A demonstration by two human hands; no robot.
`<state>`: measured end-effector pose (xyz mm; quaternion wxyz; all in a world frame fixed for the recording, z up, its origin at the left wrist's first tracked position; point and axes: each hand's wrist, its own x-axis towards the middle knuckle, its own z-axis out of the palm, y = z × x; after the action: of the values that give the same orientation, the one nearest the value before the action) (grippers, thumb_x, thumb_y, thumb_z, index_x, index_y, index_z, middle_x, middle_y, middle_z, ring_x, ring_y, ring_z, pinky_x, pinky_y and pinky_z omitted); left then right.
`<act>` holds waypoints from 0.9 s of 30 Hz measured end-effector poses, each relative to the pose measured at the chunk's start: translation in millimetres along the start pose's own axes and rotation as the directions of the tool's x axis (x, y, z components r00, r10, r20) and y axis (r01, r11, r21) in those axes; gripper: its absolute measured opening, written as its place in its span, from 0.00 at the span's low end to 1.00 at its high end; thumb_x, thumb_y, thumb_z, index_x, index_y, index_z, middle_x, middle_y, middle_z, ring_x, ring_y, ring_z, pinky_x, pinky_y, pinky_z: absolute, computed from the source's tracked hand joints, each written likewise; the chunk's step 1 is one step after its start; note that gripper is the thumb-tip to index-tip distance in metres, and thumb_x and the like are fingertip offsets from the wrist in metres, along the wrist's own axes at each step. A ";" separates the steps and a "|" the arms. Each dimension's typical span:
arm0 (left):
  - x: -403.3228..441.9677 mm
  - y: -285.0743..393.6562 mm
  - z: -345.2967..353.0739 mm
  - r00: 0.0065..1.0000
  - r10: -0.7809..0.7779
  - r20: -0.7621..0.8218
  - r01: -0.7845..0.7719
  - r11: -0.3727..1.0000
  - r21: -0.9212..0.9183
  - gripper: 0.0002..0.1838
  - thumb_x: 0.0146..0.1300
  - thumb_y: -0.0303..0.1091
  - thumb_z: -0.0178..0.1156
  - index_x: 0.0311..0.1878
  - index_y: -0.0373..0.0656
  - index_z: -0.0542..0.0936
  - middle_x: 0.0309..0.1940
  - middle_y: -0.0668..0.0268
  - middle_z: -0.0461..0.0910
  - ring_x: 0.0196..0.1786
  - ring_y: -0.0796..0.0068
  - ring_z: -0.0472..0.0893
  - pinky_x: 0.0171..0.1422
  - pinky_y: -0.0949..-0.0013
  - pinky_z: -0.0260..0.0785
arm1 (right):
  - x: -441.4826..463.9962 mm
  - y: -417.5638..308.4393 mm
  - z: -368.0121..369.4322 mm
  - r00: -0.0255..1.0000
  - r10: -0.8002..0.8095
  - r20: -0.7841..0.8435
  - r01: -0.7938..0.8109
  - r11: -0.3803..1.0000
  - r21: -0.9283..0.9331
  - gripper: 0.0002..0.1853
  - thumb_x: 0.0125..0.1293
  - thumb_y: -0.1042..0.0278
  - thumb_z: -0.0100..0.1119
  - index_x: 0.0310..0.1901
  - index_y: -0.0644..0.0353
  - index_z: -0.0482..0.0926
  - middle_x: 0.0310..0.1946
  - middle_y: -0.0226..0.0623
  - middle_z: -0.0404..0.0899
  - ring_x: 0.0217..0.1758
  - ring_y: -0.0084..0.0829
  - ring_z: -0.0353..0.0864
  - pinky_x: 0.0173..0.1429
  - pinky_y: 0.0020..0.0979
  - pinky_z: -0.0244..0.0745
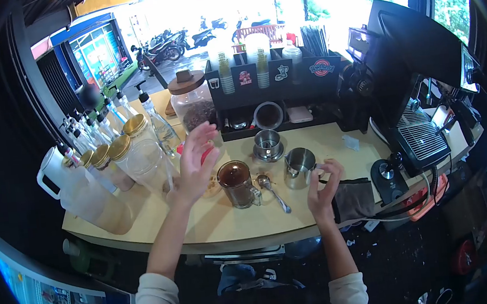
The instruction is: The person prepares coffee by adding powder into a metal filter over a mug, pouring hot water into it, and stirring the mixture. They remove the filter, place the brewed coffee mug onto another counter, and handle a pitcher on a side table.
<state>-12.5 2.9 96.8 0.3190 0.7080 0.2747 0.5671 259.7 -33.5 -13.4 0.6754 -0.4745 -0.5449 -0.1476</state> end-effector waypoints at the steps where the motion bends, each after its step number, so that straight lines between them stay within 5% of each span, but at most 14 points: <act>1: -14.6 -3.4 -1.1 0.997 -0.028 -0.078 0.023 0.998 -0.058 0.30 0.63 0.32 0.61 0.67 0.41 0.63 0.63 0.61 0.70 0.64 0.70 0.70 0.68 0.64 0.59 | -3.9 -10.5 -1.0 0.995 -0.004 0.096 -0.005 0.996 0.093 0.09 0.63 0.77 0.54 0.44 0.63 0.68 0.43 0.43 0.70 0.47 0.35 0.70 0.51 0.31 0.65; 4: -53.4 -35.5 1.3 0.980 -0.048 -0.191 0.029 0.994 -0.103 0.28 0.64 0.32 0.60 0.66 0.41 0.64 0.63 0.61 0.69 0.64 0.70 0.71 0.66 0.65 0.60 | -14.9 -49.3 2.3 0.961 0.043 0.272 -0.101 0.974 0.202 0.08 0.63 0.77 0.55 0.43 0.63 0.71 0.41 0.44 0.73 0.46 0.36 0.73 0.53 0.34 0.66; 6: -72.4 -53.0 5.2 0.973 -0.100 -0.209 0.087 0.994 -0.070 0.26 0.65 0.32 0.59 0.65 0.41 0.65 0.63 0.60 0.69 0.64 0.70 0.71 0.65 0.66 0.62 | -21.1 -69.1 9.1 0.787 0.188 0.588 -0.412 0.869 0.273 0.07 0.66 0.73 0.56 0.44 0.64 0.73 0.38 0.40 0.76 0.43 0.30 0.75 0.51 0.31 0.68; 9: -90.7 -67.2 15.2 0.969 -0.110 -0.220 0.095 0.992 -0.079 0.23 0.68 0.32 0.55 0.65 0.39 0.67 0.62 0.59 0.71 0.64 0.68 0.72 0.64 0.66 0.64 | -32.0 -82.5 19.0 0.685 0.241 0.688 -0.570 0.765 0.299 0.08 0.69 0.69 0.55 0.44 0.65 0.74 0.35 0.34 0.78 0.40 0.23 0.75 0.49 0.28 0.70; 15: -106.9 -71.7 25.0 0.963 -0.163 -0.214 0.144 0.984 -0.105 0.23 0.73 0.37 0.47 0.67 0.35 0.65 0.61 0.53 0.72 0.65 0.63 0.71 0.68 0.63 0.62 | -40.9 -96.1 34.2 0.590 0.331 0.737 -0.775 0.487 0.402 0.08 0.72 0.66 0.54 0.40 0.62 0.74 0.30 0.25 0.75 0.37 0.14 0.72 0.44 0.21 0.68; 27: -113.8 -74.1 23.5 0.974 -0.095 -0.204 0.096 0.995 -0.002 0.25 0.72 0.39 0.46 0.67 0.34 0.64 0.64 0.50 0.69 0.67 0.59 0.69 0.70 0.59 0.59 | -56.5 -107.9 59.4 0.598 0.572 0.562 -0.795 0.335 0.505 0.10 0.68 0.68 0.60 0.28 0.57 0.74 0.23 0.17 0.67 0.27 0.09 0.59 0.31 0.18 0.52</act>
<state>-14.9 -38.0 -34.7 0.3130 0.6334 0.3421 0.6196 126.5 -58.4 -13.7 0.7128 -0.3712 -0.3909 0.4487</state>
